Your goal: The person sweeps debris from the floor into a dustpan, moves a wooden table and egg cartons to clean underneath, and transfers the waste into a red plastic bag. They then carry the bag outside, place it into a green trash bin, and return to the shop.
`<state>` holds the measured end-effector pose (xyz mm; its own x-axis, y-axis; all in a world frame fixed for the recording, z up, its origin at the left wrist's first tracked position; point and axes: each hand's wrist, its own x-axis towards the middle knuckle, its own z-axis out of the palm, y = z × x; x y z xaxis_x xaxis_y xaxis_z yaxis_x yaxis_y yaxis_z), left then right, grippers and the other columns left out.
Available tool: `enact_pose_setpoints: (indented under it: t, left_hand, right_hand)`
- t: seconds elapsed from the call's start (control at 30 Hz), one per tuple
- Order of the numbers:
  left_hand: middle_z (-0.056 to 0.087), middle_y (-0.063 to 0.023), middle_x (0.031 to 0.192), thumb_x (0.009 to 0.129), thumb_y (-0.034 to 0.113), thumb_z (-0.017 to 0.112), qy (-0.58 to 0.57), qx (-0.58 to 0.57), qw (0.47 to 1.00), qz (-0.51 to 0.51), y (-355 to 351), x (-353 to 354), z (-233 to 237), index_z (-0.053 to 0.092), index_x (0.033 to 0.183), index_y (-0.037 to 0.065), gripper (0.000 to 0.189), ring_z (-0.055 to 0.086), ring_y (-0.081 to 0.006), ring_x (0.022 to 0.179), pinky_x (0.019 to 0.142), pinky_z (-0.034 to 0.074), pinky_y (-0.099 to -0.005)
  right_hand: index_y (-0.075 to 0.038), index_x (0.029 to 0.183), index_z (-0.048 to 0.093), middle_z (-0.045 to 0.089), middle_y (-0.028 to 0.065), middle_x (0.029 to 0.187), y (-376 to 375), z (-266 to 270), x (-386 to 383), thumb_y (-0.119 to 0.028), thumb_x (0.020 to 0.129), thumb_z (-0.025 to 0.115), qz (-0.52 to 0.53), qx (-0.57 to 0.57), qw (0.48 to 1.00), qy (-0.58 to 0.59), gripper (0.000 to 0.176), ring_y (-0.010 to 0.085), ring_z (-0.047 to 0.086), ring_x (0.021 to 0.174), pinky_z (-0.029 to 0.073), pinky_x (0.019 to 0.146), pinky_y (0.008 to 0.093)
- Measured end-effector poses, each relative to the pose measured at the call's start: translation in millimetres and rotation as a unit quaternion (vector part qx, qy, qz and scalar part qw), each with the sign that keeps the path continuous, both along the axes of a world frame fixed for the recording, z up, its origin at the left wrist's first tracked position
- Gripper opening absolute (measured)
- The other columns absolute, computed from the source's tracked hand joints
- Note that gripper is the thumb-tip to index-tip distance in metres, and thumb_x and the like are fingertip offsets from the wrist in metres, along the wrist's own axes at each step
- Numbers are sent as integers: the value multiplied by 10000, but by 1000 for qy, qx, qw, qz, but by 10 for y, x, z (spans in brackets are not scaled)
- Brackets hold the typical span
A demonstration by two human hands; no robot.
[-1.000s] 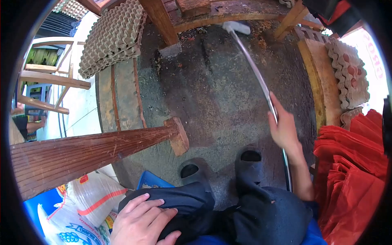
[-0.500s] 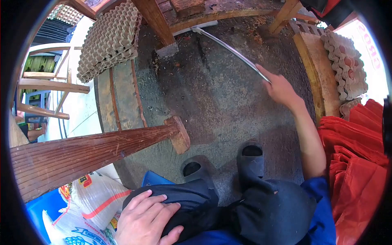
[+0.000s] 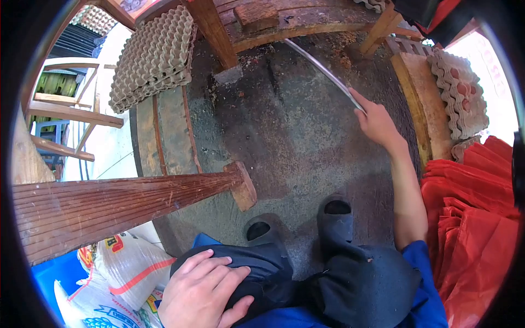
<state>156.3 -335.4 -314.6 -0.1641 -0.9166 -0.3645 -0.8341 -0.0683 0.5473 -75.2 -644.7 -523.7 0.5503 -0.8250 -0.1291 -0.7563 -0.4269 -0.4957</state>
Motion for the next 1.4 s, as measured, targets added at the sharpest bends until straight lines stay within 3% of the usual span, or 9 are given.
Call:
enact_pose_setpoints:
  t: [0.3, 0.37, 0.6, 0.8, 0.87, 0.9, 0.97, 1.2, 1.4]
  left_hand:
    - [600, -137, 948, 750, 200, 615, 7, -22, 1000, 11, 132, 41, 28, 579, 1025, 25, 328, 561, -309, 973, 945, 400, -444]
    - [599, -136, 944, 754, 206, 613, 14, -16, 1000, 11, 134, 28, 36, 575, 1030, 27, 332, 561, -303, 970, 945, 400, -442]
    - [600, -138, 934, 756, 211, 611, 2, -30, 999, -12, 72, 6, 0, 574, 1025, 29, 326, 561, -300, 966, 945, 400, -443]
    - [602, -146, 919, 761, 210, 609, -5, -53, 998, 14, 115, 69, 3, 576, 1020, 26, 320, 566, -300, 954, 948, 396, -435]
    - [657, -136, 809, 818, 312, 563, -9, -66, 998, -6, 82, 114, -32, 640, 950, 68, 288, 622, -322, 815, 750, 490, -404]
    - [657, -136, 809, 818, 312, 563, -11, -65, 998, -6, 76, 81, -14, 640, 950, 68, 288, 622, -322, 815, 750, 490, -404]
    - [601, -149, 920, 767, 210, 602, -3, -45, 999, 9, 63, -5, 26, 576, 1016, 24, 312, 567, -301, 945, 945, 397, -429]
    - [600, -153, 917, 777, 210, 593, -1, -50, 999, -6, 31, -32, 28, 578, 1012, 22, 302, 567, -303, 934, 940, 401, -429]
    - [601, -158, 914, 779, 211, 593, 1, -66, 998, 15, 97, 1, 32, 578, 1012, 20, 302, 568, -309, 928, 936, 403, -431]
  right_hand:
    - [-188, 1337, 426, 582, 263, 953, 1024, 541, -727, -69, 831, 516, -4, 90, 996, -8, 527, 431, 570, 850, 460, 767, 458]
    - [-186, 1330, 435, 589, 258, 913, 977, 526, -670, -82, 832, 520, 14, 20, 997, -69, 516, 431, 573, 829, 464, 750, 447]
    - [-211, 1344, 404, 599, 262, 836, 276, 139, -20, -131, 852, 502, 29, -13, 998, 57, 508, 431, 577, 782, 466, 730, 492]
    - [-233, 1344, 406, 578, 272, 762, 1204, 687, -738, -119, 846, 515, 5, 68, 998, -8, 522, 447, 564, 709, 446, 679, 510]
    - [-230, 1336, 416, 573, 274, 753, 1157, 758, -708, -121, 845, 520, -6, 62, 998, -10, 513, 444, 563, 709, 441, 670, 507]
    - [-226, 1329, 426, 568, 276, 744, 1166, 765, -700, -124, 844, 524, -25, 61, 998, -9, 505, 441, 563, 709, 435, 661, 505]
    - [-224, 1331, 423, 574, 275, 751, 952, 711, -463, -134, 849, 522, -39, 57, 998, 13, 499, 440, 565, 708, 440, 667, 506]
    - [-245, 1355, 383, 596, 286, 816, 427, 144, -44, -160, 868, 488, 2, -36, 996, 77, 505, 437, 586, 742, 462, 722, 523]
    - [-209, 1346, 411, 555, 276, 710, 1301, 604, -713, -102, 835, 540, -33, 101, 994, 37, 538, 444, 569, 706, 443, 664, 498]
